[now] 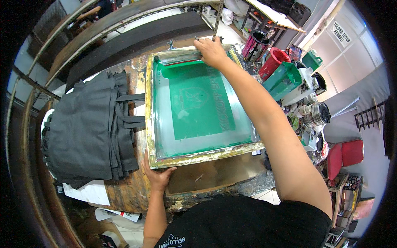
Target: The person prepares green ink in a container and then applies it to several black tote bags using a screen printing frame and a squeegee.
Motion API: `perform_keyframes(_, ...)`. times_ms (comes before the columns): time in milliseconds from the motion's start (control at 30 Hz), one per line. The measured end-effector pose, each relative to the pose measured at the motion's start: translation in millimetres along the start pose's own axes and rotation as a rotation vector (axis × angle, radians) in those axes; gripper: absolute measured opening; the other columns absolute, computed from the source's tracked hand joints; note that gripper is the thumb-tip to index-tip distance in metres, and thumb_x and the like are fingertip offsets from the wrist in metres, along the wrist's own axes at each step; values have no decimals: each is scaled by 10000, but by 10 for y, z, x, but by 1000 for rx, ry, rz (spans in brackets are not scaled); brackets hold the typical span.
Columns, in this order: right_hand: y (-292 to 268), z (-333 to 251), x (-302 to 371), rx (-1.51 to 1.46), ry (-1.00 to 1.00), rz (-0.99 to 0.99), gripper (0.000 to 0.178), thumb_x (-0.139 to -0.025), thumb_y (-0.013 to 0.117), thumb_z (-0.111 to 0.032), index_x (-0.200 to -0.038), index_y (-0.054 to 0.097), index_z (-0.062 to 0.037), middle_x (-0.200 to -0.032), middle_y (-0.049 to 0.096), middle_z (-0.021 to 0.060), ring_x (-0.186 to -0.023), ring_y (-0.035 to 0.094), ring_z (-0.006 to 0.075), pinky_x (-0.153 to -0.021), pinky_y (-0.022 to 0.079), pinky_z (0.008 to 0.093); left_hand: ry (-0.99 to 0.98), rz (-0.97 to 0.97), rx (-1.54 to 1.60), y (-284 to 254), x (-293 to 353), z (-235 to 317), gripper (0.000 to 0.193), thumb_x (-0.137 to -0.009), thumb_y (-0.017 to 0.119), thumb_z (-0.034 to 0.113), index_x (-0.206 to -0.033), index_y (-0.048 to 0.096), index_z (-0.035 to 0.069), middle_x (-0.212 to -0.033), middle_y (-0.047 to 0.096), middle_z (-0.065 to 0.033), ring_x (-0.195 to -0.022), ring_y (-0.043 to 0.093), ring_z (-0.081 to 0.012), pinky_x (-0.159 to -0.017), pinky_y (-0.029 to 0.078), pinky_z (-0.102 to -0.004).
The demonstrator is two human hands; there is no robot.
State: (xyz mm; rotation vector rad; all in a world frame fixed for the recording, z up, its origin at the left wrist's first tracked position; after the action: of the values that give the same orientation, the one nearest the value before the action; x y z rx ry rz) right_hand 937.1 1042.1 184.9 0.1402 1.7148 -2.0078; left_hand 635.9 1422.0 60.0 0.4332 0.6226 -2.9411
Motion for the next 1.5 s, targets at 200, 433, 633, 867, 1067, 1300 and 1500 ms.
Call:
perform_keyframes(200, 268, -37, -145, -10, -17, 3, 531, -764, 819, -155, -1228, 562, -165, -1125, 670, 34, -1102, 646, 254, -929, 402, 538, -27, -13, -6, -18, 69, -99, 1327, -499, 995, 553, -1523, 401, -46, -1381, 545, -213, -1264, 531, -366, -1095, 411, -460)
perform_keyframes(433, 206, -32, -288, 103, -25, 9, 433, -841, 722, -126, -1244, 566, -157, -1148, 653, 79, -1154, 619, 267, -928, 443, 491, -101, -1, 62, -7, 104, -123, 1357, -492, 999, 545, -1536, 375, -53, -1386, 533, -204, -1259, 542, -337, -1094, 428, -438)
perform_keyframes(633, 403, -80, -288, 6, 91, -8, 490, -777, 792, -128, -1192, 534, -106, -1140, 646, 73, -1118, 631, 298, -916, 442, 518, -54, -19, -2, -10, 56, -48, 1365, -505, 993, 558, -1540, 357, -63, -1402, 528, -212, -1266, 541, -335, -1104, 421, -437)
perform_keyframes(867, 323, -135, -254, 8, 89, -16, 312, -892, 644, -90, -1196, 581, -113, -1159, 680, 91, -1138, 639, 293, -986, 422, 533, -24, -3, 35, -6, 83, -148, 1348, -526, 971, 600, -1527, 371, -76, -1419, 531, -212, -1267, 548, -326, -1100, 428, -429)
perform_keyframes(1067, 325, -127, -169, 8, 78, -15, 592, -757, 848, -185, -1244, 518, -123, -1149, 647, 57, -1149, 615, 272, -919, 423, 496, -24, -19, 38, -1, 18, 0, 1337, -514, 991, 546, -1532, 377, -64, -1408, 538, -212, -1267, 548, -326, -1097, 436, -426)
perform_keyframes(1300, 141, -73, -230, -6, 35, 72, 353, -865, 679, -110, -1200, 570, -128, -1129, 668, 60, -1114, 632, 273, -930, 406, 530, 26, -10, -32, -11, -3, 67, 1337, -503, 1011, 498, -1536, 372, -62, -1381, 546, -200, -1244, 550, -329, -1099, 434, -424)
perform_keyframes(1500, 241, -113, -208, 2, 54, 43, 401, -829, 727, -122, -1190, 552, -131, -1115, 655, 55, -1110, 623, 273, -932, 397, 533, -5, -1, -15, -12, 29, 30, 1332, -505, 1000, 537, -1529, 387, -56, -1382, 538, -207, -1250, 541, -341, -1079, 439, -436)
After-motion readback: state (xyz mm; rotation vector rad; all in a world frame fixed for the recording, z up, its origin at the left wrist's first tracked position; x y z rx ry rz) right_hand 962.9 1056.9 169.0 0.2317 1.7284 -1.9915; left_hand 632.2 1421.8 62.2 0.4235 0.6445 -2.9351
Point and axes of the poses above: each hand's wrist, its own x-axis away from the middle knuckle, its own y-axis out of the palm, z = x × y, the point moved 5 cm from there along -x, towards the middle knuckle
